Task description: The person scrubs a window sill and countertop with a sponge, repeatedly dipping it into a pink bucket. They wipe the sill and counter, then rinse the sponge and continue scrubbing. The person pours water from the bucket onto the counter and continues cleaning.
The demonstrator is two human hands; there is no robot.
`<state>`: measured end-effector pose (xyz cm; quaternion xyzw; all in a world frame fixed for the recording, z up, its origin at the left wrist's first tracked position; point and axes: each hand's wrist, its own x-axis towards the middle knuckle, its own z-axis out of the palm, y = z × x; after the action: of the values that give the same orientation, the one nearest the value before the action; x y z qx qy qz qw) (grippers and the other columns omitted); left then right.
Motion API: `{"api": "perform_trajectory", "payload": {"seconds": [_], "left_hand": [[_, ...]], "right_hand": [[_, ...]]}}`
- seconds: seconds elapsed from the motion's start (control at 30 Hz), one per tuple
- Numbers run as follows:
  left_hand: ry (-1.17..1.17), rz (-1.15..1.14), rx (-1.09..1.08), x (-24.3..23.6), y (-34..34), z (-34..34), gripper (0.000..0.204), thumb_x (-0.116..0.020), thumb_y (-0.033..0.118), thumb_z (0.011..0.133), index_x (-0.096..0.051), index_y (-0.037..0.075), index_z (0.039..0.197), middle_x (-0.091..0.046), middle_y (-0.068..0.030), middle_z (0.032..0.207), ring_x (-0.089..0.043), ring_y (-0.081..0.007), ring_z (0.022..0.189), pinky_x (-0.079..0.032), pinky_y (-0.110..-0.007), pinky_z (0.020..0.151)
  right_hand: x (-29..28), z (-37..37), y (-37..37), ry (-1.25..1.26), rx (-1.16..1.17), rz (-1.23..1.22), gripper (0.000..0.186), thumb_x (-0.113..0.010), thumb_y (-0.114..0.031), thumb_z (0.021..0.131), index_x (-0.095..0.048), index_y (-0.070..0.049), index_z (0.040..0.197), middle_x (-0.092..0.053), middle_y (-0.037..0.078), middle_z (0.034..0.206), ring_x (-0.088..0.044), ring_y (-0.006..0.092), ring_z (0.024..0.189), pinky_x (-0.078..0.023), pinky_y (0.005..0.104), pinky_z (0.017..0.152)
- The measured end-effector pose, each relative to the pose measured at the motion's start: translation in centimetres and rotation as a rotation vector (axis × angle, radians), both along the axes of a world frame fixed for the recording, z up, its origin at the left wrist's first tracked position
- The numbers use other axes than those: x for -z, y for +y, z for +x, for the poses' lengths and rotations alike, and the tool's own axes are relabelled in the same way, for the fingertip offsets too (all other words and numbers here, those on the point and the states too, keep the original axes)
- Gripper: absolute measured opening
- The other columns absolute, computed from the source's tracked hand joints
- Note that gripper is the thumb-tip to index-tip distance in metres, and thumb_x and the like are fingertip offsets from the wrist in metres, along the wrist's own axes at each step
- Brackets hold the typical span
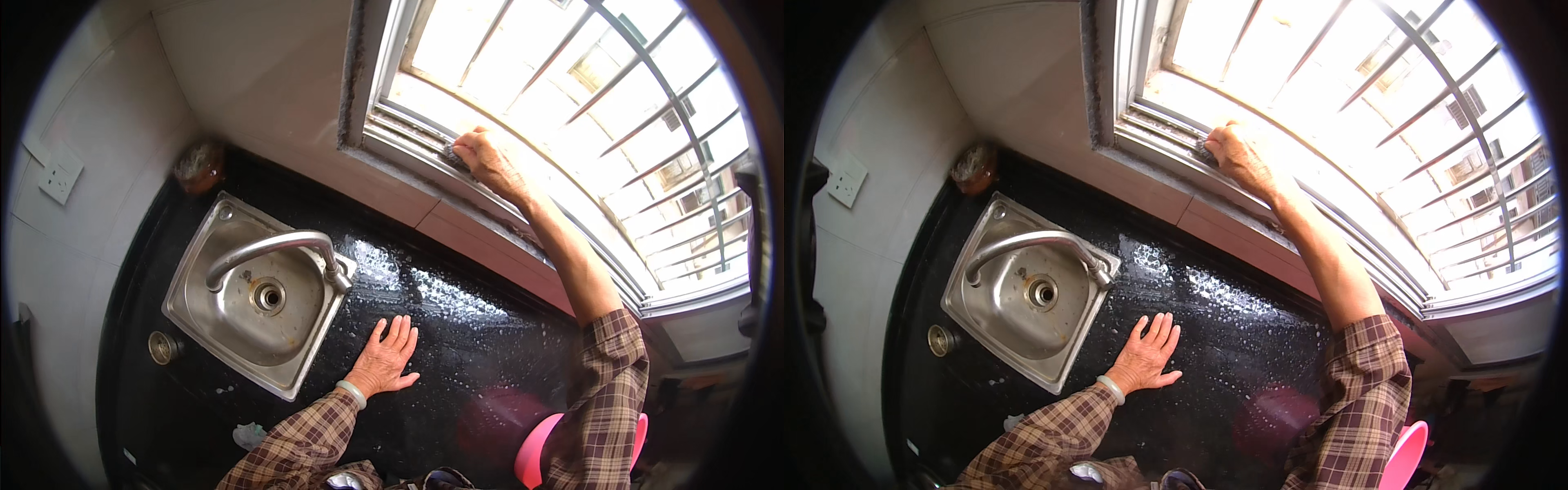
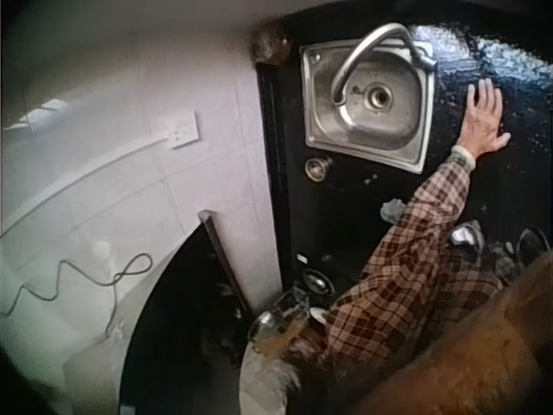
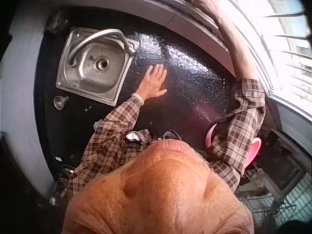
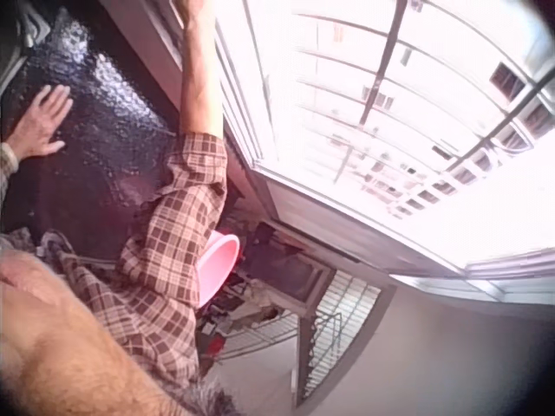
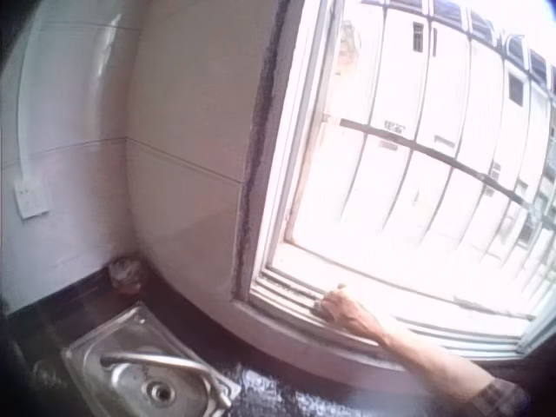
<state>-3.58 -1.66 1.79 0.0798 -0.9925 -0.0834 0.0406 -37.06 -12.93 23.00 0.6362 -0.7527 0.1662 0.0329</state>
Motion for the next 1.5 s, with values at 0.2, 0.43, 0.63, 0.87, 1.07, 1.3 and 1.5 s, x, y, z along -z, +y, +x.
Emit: {"api": "perform_trajectory", "payload": {"seconds": [0.2, 0.43, 0.63, 0.87, 1.07, 1.3, 1.5], "left_hand": [[0.023, 0.031, -0.001, 0.2, 0.2, 0.1, 0.094, -0.059, 0.069, 0.089, -0.046, 0.000, 0.151, -0.039, -0.0258, 0.159, -0.037, -0.0377, 0.148, -0.023, -0.057, 0.123], [0.017, 0.022, 0.003, 0.1, 0.0, 0.2, 0.093, -0.058, 0.069, 0.090, -0.045, 0.000, 0.151, -0.040, -0.0255, 0.159, -0.035, -0.0375, 0.149, -0.024, -0.056, 0.123], [0.040, 0.037, 0.004, 0.3, 0.2, 0.2, 0.093, -0.058, 0.069, 0.090, -0.046, 0.001, 0.150, -0.040, -0.0251, 0.159, -0.035, -0.0375, 0.149, -0.023, -0.057, 0.123], [0.011, 0.020, 0.001, 0.2, 0.4, 0.2, 0.096, -0.057, 0.071, 0.089, -0.043, 0.000, 0.153, -0.038, -0.0249, 0.160, -0.033, -0.0383, 0.150, -0.021, -0.058, 0.124], [-0.038, 0.021, 0.010, 0.1, 0.3, 0.1, 0.096, -0.055, 0.070, 0.091, -0.040, -0.001, 0.154, -0.035, -0.0254, 0.162, -0.030, -0.0391, 0.152, -0.019, -0.058, 0.125], [-0.003, 0.063, 0.014, 0.1, 0.0, 0.1, 0.094, -0.058, 0.068, 0.090, -0.043, 0.000, 0.153, -0.038, -0.0259, 0.160, -0.035, -0.0385, 0.149, -0.024, -0.057, 0.123], [-0.019, 0.030, 0.025, 0.1, 0.0, 0.3, 0.093, -0.050, 0.070, 0.094, -0.041, -0.001, 0.154, -0.037, -0.0247, 0.161, -0.033, -0.0384, 0.150, -0.023, -0.058, 0.123]], "right_hand": [[-0.2, 2.3, -6.0, 0.257, 0.030, 0.117, 0.021, -0.060, -0.007, 0.096, -0.070, 0.009, 0.087, -0.070, 0.026, 0.085, -0.068, 0.0352, 0.071, -0.055, 0.0456, 0.067], [1.1, 4.0, -12.0, 0.329, -0.072, -0.008, 0.017, -0.060, -0.002, 0.090, -0.073, 0.006, 0.083, -0.071, 0.027, 0.081, -0.071, 0.0331, 0.071, -0.057, 0.0439, 0.065], [-0.3, 5.5, -12.4, 0.111, -0.038, -0.145, 0.014, -0.063, -0.002, 0.085, -0.071, 0.005, 0.075, -0.067, 0.027, 0.071, -0.069, 0.0316, 0.064, -0.056, 0.0424, 0.062], [3.5, 7.5, -1.5, 0.166, -0.203, -0.368, 0.013, -0.068, -0.010, 0.083, -0.064, -0.003, 0.073, -0.061, 0.017, 0.072, -0.065, 0.0352, 0.071, -0.051, 0.0491, 0.060], [5.6, 9.8, 1.2, 0.166, -0.237, -0.377, 0.015, -0.080, -0.016, 0.082, -0.068, -0.009, 0.088, -0.064, 0.009, 0.080, -0.066, 0.0245, 0.075, -0.053, 0.0392, 0.057], [-0.2, 3.4, -8.3, 0.085, -0.056, -0.174, 0.018, -0.083, -0.013, 0.084, -0.083, -0.018, 0.101, -0.069, 0.008, 0.105, -0.065, 0.0266, 0.108, -0.052, 0.0403, 0.089], [0.7, 3.5, -11.2, -0.017, -0.110, -0.143, 0.016, -0.085, -0.021, 0.079, -0.084, -0.019, 0.095, -0.068, 0.007, 0.091, -0.065, 0.0264, 0.095, -0.052, 0.0403, 0.083]]}}
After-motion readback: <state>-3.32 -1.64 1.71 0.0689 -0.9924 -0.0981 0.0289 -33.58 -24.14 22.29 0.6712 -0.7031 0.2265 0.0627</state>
